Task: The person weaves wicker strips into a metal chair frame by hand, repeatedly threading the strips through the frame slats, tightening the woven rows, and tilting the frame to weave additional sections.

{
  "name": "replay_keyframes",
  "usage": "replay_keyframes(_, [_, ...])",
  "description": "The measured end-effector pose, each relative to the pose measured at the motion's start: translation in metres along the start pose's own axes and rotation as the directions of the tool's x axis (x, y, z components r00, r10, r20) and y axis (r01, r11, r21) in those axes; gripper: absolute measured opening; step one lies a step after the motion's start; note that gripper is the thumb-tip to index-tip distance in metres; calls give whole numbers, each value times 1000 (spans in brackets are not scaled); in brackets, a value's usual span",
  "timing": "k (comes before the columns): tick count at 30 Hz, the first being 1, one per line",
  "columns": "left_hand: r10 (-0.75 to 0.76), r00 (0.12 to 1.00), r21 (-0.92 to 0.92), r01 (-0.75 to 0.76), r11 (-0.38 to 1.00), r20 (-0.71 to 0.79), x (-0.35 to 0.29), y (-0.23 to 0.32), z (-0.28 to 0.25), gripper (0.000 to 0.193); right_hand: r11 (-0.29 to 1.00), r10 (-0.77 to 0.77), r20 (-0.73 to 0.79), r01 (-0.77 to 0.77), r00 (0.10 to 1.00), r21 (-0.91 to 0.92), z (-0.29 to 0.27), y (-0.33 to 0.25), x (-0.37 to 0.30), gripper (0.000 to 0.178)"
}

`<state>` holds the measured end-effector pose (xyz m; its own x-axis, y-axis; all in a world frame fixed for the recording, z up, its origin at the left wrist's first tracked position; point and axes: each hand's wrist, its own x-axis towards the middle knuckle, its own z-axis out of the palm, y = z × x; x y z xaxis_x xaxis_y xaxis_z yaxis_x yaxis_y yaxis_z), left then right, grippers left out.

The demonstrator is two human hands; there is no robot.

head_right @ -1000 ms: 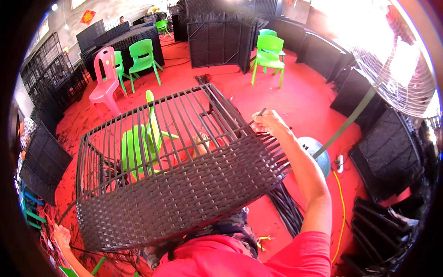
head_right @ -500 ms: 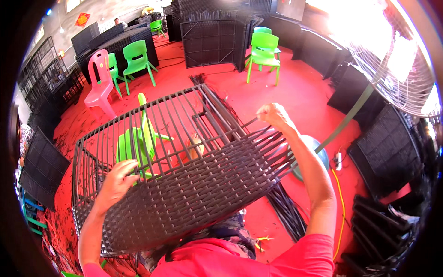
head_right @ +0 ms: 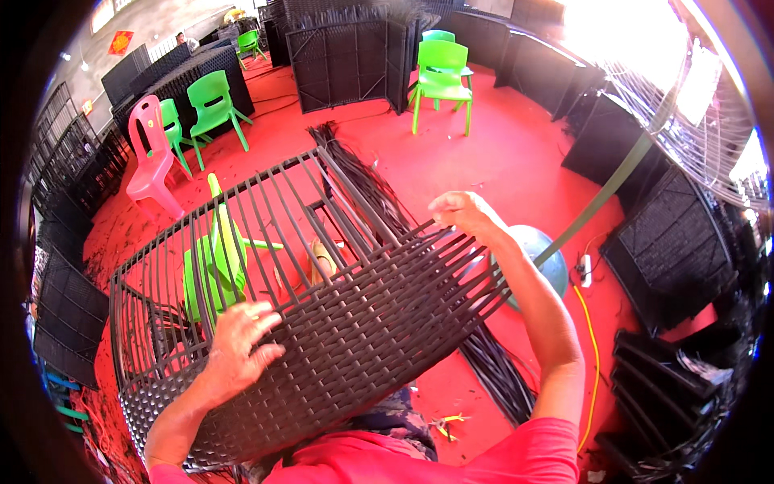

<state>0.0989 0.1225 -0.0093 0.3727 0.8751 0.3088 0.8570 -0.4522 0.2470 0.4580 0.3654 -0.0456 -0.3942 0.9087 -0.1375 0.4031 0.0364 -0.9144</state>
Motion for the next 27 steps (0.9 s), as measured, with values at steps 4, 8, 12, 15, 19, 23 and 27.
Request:
replay_keyframes(4, [-67, 995, -13, 69, 998, 79, 6, -22, 24, 53, 995, -73, 16, 71, 997, 67, -3, 9, 3, 21])
replay_keyframes(8, [-62, 992, -117, 75, 990, 112, 0, -9, 28, 60, 998, -8, 22, 7, 1000, 65, -3, -8, 0, 20])
replay_keyframes(12, [-10, 990, -116, 27, 993, 140, 2, -6, 32, 63, 992, -29, 25, 26, 999, 127, -12, 4, 5, 19])
replay_keyframes(15, [38, 974, 95, -60, 994, 224, 8, 2, 28, 68, 996, -14, 23, 12, 1000, 86, -17, 10, 8, 18])
replay_keyframes(19, [32, 975, 72, -49, 996, 222, 1, -6, 25, 71, 999, 5, 36, -7, 999, 53, -21, 18, 11, 21])
replay_keyframes(23, [37, 984, -37, -31, 999, 175, -3, -11, 35, 71, 971, 65, -12, -60, 998, 231, -22, 8, -5, 41])
replay_keyframes(27, [33, 986, -43, -27, 999, 162, -3, -10, 36, 72, 836, 311, -21, -263, 950, 481, -20, 3, -11, 50])
